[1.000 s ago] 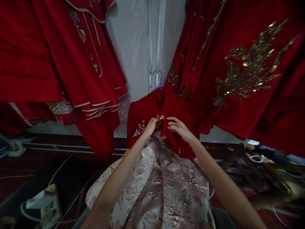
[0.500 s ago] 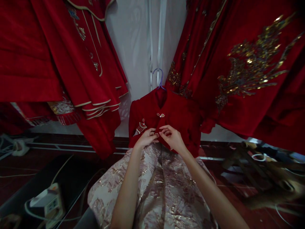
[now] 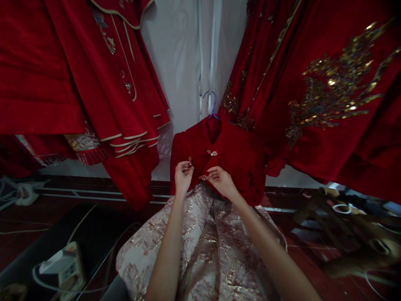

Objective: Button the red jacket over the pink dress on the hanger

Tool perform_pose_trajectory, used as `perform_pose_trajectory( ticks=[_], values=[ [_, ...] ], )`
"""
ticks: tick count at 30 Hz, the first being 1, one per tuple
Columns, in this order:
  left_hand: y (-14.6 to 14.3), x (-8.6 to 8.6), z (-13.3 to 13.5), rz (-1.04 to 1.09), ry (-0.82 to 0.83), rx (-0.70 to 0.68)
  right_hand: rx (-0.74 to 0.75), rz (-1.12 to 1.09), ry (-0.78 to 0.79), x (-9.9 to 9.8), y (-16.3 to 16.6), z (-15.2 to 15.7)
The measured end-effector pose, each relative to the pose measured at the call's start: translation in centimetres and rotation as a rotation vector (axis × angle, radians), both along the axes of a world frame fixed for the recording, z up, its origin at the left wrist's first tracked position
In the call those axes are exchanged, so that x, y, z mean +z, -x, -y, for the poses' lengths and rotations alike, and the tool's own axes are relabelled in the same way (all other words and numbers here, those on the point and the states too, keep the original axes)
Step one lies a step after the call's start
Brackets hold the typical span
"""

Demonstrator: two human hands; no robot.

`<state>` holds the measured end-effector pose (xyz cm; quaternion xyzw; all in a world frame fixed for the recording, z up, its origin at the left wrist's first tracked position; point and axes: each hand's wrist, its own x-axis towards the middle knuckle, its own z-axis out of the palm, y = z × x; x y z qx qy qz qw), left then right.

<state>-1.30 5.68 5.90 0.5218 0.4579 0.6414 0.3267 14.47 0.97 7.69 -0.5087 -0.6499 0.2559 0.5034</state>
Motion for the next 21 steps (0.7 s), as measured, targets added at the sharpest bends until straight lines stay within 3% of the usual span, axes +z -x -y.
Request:
perform_pose_trajectory(
  ticks=[2, 9, 14, 21],
  values=[
    [0.0, -0.5, -0.4, -0.042, -0.066, 0.035, 0.016, -0.028, 0.003, -0.4, -0.2, -0.4],
    [-0.6, -0.6, -0.9, 0.141, -0.050, -0.139, 0.012, -0.138, -0.056, 0.4, 0.8, -3.2],
    [-0.8, -0.2, -1.2, 0.144, -0.048, -0.131, 0.014, -0.080, -0.083, 1.6, 2.1, -5.3],
    [-0.8, -0.4, -1.0, 0.053, -0.079, -0.022, -0.026, -0.031, -0.113, 1.2, 2.9, -5.3]
  ],
)
